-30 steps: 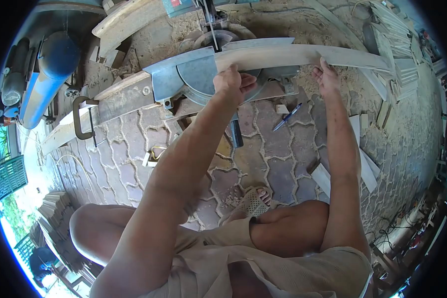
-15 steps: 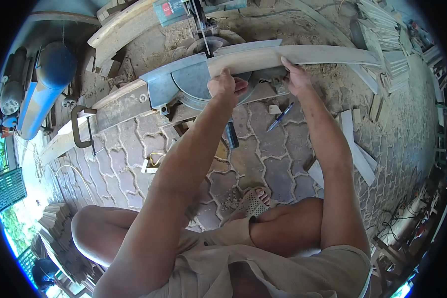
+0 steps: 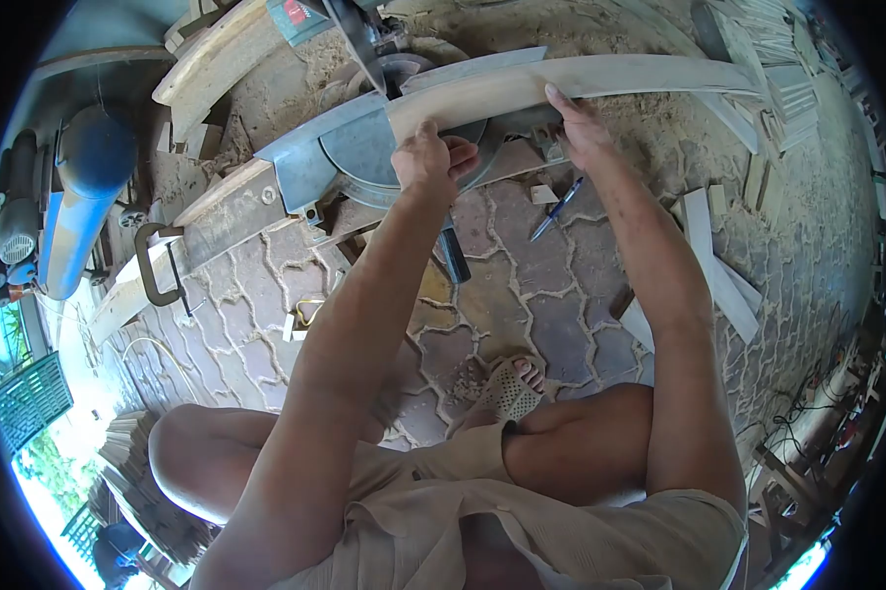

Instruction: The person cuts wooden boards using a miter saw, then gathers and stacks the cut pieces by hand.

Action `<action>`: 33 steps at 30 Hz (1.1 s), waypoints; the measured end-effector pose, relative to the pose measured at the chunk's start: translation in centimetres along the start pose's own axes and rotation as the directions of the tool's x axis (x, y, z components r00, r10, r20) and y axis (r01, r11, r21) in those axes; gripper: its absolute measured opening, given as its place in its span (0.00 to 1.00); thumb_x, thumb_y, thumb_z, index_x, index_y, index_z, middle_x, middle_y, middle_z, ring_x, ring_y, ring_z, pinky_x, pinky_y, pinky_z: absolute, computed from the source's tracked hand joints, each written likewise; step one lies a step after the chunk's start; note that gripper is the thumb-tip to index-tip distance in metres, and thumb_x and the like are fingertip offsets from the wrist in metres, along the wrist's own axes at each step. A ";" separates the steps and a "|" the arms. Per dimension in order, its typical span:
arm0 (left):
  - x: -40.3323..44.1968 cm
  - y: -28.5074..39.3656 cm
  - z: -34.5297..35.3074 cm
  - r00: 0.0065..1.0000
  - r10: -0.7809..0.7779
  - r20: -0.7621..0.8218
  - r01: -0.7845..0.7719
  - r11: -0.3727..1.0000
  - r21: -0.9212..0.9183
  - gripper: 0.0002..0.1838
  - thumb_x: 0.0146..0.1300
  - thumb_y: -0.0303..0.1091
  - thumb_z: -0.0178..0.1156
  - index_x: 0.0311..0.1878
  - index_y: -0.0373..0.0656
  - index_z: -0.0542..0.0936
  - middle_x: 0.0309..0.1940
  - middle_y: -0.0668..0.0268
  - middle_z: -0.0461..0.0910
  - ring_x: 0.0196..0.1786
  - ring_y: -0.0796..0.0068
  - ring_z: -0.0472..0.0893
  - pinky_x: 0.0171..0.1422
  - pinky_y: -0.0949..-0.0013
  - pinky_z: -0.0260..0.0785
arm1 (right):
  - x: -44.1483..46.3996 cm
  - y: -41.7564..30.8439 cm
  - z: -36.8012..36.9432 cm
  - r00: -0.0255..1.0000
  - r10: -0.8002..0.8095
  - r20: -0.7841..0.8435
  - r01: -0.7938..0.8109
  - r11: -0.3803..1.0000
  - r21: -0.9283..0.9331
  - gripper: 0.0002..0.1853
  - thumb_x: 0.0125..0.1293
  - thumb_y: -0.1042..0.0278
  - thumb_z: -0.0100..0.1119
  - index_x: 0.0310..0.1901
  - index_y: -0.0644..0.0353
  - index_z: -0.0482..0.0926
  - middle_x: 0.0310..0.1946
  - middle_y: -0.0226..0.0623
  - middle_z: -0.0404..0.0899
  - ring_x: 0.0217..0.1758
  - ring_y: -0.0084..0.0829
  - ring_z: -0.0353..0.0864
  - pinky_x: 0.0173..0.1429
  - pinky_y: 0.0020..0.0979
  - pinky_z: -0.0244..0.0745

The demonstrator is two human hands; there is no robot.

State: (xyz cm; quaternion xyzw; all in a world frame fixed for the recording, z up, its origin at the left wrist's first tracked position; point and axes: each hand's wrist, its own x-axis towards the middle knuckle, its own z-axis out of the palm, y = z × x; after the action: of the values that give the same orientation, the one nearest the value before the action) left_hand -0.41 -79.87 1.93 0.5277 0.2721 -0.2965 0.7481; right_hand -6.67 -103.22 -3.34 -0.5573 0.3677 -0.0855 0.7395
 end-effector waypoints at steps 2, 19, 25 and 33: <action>0.1 0.3 -0.1 1.000 -0.012 -0.009 0.012 1.000 0.008 0.21 0.78 0.40 0.48 0.64 0.34 0.65 0.37 0.51 0.81 0.33 0.57 0.84 0.44 0.46 0.85 | -0.6 -0.4 0.3 0.999 -0.013 0.046 0.012 1.000 0.020 0.44 0.62 0.46 0.75 0.71 0.66 0.68 0.68 0.40 0.73 0.70 0.36 0.71 0.72 0.37 0.66; -13.5 -2.8 -5.9 0.590 -0.501 0.634 -0.780 -0.148 0.609 0.15 0.71 0.40 0.56 0.36 0.37 0.81 0.36 0.53 0.84 0.41 0.59 0.84 0.45 0.55 0.78 | -2.8 -1.3 3.6 0.985 -0.149 0.092 0.168 0.950 -0.262 0.35 0.52 0.57 0.83 0.57 0.70 0.80 0.54 0.44 0.84 0.59 0.35 0.82 0.67 0.35 0.74; -27.0 8.8 -9.8 0.300 -0.545 0.783 -0.878 0.164 0.451 0.14 0.67 0.45 0.63 0.38 0.42 0.81 0.34 0.57 0.80 0.39 0.49 0.82 0.45 0.50 0.74 | -2.5 -0.8 3.7 0.960 -0.177 0.219 0.217 0.960 -0.175 0.39 0.56 0.50 0.80 0.63 0.68 0.77 0.62 0.45 0.80 0.65 0.37 0.77 0.72 0.35 0.69; -22.5 31.8 9.9 0.566 0.607 0.558 -0.822 0.367 0.435 0.24 0.83 0.41 0.41 0.72 0.36 0.69 0.62 0.50 0.77 0.68 0.59 0.76 0.78 0.57 0.65 | -2.7 -1.1 3.9 0.986 -0.140 0.094 0.155 0.972 -0.177 0.35 0.55 0.59 0.81 0.61 0.67 0.79 0.63 0.46 0.79 0.66 0.36 0.77 0.71 0.36 0.71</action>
State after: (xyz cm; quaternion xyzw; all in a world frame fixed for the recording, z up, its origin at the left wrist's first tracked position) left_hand 8.55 -77.27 41.05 0.7652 -0.2301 -0.0884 0.5947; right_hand -5.79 -99.19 -0.77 -0.6519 0.3015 -0.0832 0.6908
